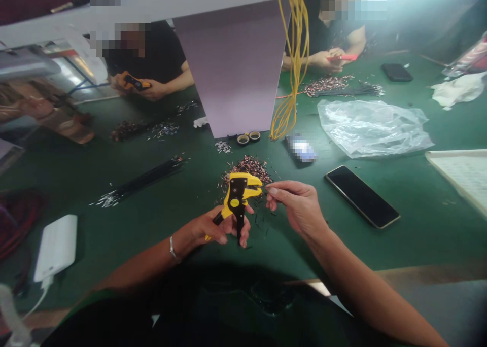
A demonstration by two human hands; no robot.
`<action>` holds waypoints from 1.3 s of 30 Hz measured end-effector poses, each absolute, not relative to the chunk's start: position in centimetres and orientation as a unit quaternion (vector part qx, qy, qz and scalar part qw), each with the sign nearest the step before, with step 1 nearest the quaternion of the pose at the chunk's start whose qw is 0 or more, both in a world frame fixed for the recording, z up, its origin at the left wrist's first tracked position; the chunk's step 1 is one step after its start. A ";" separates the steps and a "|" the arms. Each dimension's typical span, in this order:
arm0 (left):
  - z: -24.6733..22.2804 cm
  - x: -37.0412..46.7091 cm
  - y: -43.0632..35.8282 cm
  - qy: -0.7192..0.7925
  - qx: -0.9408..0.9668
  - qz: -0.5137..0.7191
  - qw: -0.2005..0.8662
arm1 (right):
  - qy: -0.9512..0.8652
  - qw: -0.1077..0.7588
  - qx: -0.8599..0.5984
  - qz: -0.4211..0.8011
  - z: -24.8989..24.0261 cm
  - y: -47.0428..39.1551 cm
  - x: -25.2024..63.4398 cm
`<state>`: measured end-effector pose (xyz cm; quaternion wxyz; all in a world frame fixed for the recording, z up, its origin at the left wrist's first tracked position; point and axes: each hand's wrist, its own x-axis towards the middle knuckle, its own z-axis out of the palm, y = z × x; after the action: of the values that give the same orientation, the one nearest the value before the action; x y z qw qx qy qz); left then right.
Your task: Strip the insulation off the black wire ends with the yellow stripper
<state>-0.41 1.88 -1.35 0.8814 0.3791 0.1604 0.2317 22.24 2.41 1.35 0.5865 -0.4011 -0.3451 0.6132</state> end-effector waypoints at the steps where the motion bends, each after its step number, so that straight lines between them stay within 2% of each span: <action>1: -1.5 -0.4 1.9 0.157 0.378 0.230 0.883 | -0.338 0.586 -0.399 0.619 1.4 2.4 22.2; 39: -1.6 -0.6 1.8 0.167 0.382 0.224 0.881 | -0.335 0.556 -0.404 0.644 1.7 2.4 22.0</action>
<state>-0.62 1.79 -1.58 0.8807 0.3825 0.1675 0.2237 21.96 2.36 1.73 0.5560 -0.4043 -0.3351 0.6443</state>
